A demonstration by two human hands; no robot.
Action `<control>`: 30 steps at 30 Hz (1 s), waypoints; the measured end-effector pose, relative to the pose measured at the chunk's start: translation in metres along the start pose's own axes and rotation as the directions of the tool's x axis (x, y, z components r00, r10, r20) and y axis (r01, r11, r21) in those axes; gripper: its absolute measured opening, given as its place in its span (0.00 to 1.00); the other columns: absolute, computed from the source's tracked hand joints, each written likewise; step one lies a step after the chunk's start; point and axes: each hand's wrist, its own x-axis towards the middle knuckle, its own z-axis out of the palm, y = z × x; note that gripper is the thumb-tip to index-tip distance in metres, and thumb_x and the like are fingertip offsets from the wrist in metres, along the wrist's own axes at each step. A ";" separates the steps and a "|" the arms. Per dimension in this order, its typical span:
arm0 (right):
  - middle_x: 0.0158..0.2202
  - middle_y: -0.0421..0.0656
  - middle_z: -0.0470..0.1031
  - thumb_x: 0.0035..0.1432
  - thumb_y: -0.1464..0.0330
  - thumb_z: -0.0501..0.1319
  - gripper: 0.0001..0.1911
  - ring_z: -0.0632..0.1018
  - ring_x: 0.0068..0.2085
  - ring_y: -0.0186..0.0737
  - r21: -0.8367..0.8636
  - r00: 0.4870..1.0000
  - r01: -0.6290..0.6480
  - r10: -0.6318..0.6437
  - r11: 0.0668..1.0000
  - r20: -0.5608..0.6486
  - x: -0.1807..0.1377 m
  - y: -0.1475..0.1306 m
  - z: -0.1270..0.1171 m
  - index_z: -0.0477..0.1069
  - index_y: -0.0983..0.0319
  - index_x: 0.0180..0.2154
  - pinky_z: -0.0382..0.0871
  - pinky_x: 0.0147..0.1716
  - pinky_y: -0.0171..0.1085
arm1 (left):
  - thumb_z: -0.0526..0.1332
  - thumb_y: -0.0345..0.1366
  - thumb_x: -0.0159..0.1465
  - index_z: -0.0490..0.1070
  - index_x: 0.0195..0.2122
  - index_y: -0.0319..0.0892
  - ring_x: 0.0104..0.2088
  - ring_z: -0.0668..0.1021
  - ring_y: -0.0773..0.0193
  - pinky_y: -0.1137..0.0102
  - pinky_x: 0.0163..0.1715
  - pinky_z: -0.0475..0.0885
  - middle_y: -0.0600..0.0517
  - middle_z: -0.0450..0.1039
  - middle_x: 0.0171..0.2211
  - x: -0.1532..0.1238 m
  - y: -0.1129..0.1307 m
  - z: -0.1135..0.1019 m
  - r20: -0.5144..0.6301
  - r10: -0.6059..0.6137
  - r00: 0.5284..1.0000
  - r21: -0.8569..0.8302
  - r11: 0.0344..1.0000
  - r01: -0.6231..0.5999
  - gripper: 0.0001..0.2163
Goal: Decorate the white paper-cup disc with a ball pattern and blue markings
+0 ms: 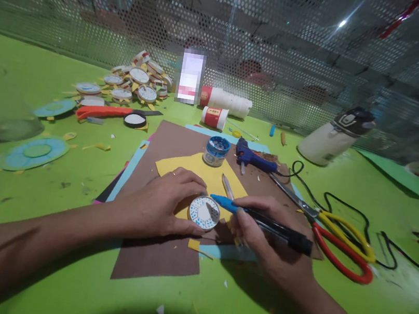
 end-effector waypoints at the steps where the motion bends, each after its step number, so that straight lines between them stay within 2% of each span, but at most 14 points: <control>1: 0.28 0.36 0.77 0.61 0.70 0.63 0.05 0.77 0.26 0.30 0.002 1.000 -0.009 0.009 1.000 -0.017 0.000 0.001 -0.001 0.74 0.59 0.40 0.72 0.27 0.28 | 0.70 0.46 0.58 0.70 0.52 0.42 0.54 0.72 0.49 0.53 0.53 0.69 0.43 0.70 0.52 0.000 0.000 0.000 0.002 0.001 1.000 -0.002 1.000 -0.001 0.24; 5: 0.28 0.37 0.76 0.62 0.69 0.62 0.04 0.76 0.26 0.30 -0.024 0.999 -0.038 0.038 0.999 -0.016 0.000 0.001 -0.001 0.74 0.59 0.39 0.71 0.27 0.29 | 0.70 0.46 0.58 0.69 0.50 0.42 0.54 0.71 0.49 0.52 0.54 0.69 0.43 0.71 0.53 0.000 0.000 -0.001 0.010 -0.004 1.000 -0.001 1.000 0.004 0.23; 10: 0.26 0.38 0.76 0.61 0.69 0.61 0.03 0.76 0.25 0.31 -0.026 0.997 -0.043 0.045 0.999 0.058 0.003 -0.002 0.003 0.73 0.61 0.36 0.70 0.25 0.29 | 0.71 0.46 0.57 0.69 0.48 0.42 0.54 0.72 0.47 0.51 0.52 0.70 0.42 0.71 0.52 0.001 0.000 0.000 0.003 -0.014 1.000 0.018 1.000 0.014 0.22; 16: 0.26 0.38 0.77 0.60 0.68 0.62 0.06 0.77 0.25 0.32 -0.070 0.993 -0.093 0.098 0.993 0.068 0.005 0.000 0.007 0.72 0.62 0.39 0.71 0.25 0.30 | 0.71 0.47 0.56 0.68 0.46 0.41 0.53 0.71 0.45 0.50 0.50 0.70 0.41 0.71 0.51 0.000 0.003 -0.001 0.022 -0.058 0.998 0.040 0.998 0.057 0.22; 30: 0.27 0.40 0.78 0.60 0.68 0.62 0.04 0.77 0.25 0.33 -0.054 0.991 -0.082 0.087 0.995 0.105 0.006 -0.002 0.007 0.73 0.61 0.36 0.72 0.25 0.30 | 0.70 0.47 0.57 0.68 0.46 0.43 0.52 0.71 0.46 0.50 0.50 0.70 0.42 0.71 0.51 0.001 0.004 -0.001 0.021 -0.060 0.998 0.023 0.998 0.060 0.21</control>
